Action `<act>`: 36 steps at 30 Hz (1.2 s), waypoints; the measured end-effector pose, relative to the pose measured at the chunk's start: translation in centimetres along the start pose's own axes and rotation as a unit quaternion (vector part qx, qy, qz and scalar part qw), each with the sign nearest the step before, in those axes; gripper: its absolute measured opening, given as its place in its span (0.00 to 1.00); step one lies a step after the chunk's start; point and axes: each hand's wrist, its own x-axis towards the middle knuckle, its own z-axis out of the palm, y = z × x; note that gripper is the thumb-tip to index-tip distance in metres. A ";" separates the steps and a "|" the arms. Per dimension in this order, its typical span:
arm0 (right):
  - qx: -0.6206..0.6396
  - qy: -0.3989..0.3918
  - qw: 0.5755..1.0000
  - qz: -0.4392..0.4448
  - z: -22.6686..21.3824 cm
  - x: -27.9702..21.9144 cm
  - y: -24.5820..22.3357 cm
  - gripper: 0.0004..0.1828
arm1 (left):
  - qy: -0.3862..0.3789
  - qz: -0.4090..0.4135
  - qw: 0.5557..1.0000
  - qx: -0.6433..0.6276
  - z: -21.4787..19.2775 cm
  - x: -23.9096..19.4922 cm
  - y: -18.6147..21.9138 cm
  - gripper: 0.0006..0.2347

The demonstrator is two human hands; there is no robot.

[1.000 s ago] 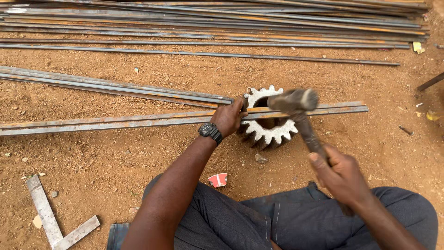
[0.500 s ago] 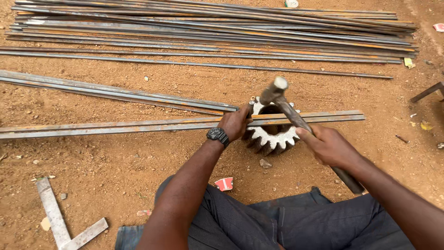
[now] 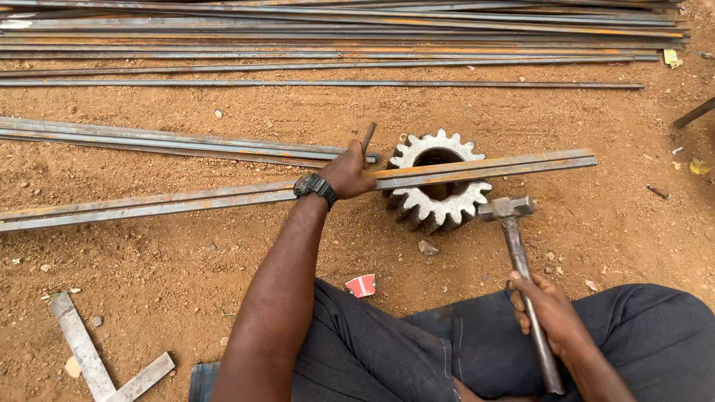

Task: The person places metal rods against a gear and uses a hammer to tap a metal punch, creating indentations or marks on the rods. They handle the rods one by one, aligning them and tapping them with the hammer.

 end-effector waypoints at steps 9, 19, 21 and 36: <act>0.069 -0.050 0.995 0.057 0.6 5.7 2.2 0.12 | -0.114 -0.077 0.979 0.153 0.7 0.1 4.2 0.29; -0.341 0.226 0.874 -0.261 -3.6 6.8 -7.9 0.40 | -0.145 -0.109 0.973 0.143 -0.4 -0.4 2.9 0.18; -0.464 0.244 0.786 -0.328 -5.8 9.7 -11.7 0.39 | -0.131 -0.113 0.978 0.117 -1.5 -1.6 2.3 0.21; -0.411 0.025 0.863 -0.293 2.9 13.3 -17.2 0.18 | -0.088 -0.339 0.935 0.050 -8.7 -9.5 -3.6 0.28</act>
